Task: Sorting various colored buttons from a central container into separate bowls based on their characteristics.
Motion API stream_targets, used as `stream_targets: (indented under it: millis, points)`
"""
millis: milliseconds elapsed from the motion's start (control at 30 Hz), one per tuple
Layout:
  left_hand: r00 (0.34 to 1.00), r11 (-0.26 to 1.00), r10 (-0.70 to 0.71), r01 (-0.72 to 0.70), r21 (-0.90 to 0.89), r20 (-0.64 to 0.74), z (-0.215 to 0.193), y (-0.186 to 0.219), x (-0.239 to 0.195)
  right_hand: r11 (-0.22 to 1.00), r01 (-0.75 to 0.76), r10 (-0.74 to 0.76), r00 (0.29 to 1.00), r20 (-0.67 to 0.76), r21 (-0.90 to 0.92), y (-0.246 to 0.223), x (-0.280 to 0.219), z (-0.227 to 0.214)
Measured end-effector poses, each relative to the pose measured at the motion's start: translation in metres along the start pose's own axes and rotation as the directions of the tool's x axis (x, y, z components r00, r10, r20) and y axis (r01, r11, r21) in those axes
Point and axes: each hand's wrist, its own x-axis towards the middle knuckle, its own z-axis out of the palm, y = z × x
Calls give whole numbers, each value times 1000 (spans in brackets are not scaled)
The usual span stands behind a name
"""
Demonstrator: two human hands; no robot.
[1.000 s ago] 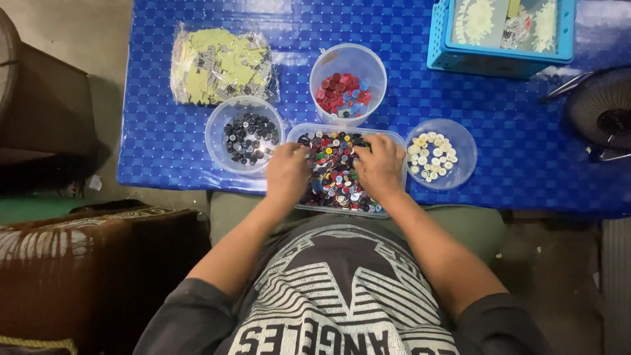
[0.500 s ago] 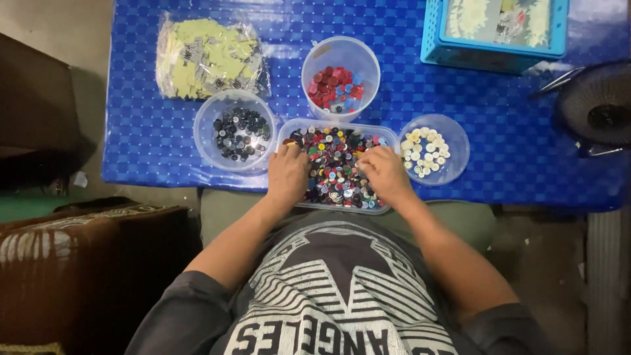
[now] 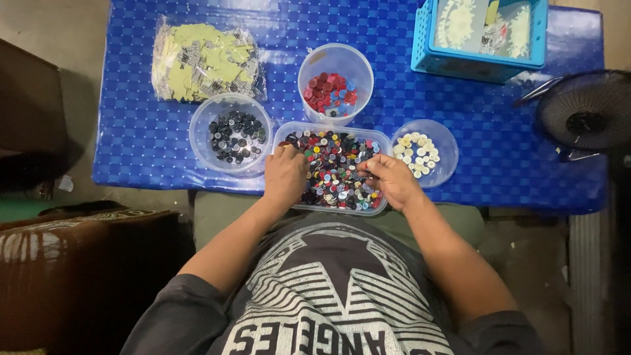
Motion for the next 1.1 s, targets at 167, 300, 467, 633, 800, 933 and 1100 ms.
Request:
stream_targets:
  millis: [167, 300, 467, 633, 800, 933, 1100]
  points:
    - [1000, 1000, -13, 13, 13, -6, -2, 1, 1, 991, 46, -55, 996, -65, -126, -6, -4, 6]
    - [999, 999, -36, 36, -14, 38, -9, 3, 2, 818, 99, -201, 972, -122, -566, -8, -8, 10]
    - [977, 972, -159, 180, -153, 140, 2, -2, 1, 653, 112, -280, 955, -101, -749, 3, -5, 19]
    - [627, 524, -438, 760, -384, 644, -50, 4, 32, 871, 54, -171, 965, -198, -488, -10, 9, 26]
    - [581, 416, -476, 810, -413, 660, -48, -5, 32, 921, 97, -177, 967, -184, -378, -32, 11, 36]
    - [562, 371, -496, 826, -424, 662, -60, -4, 36, 889, 168, -259, 952, -165, -425, -80, 4, 57]
    - [567, 372, -501, 823, -429, 654, -84, -4, 49, 894, 308, -387, 898, -211, -327, -125, 30, 82]
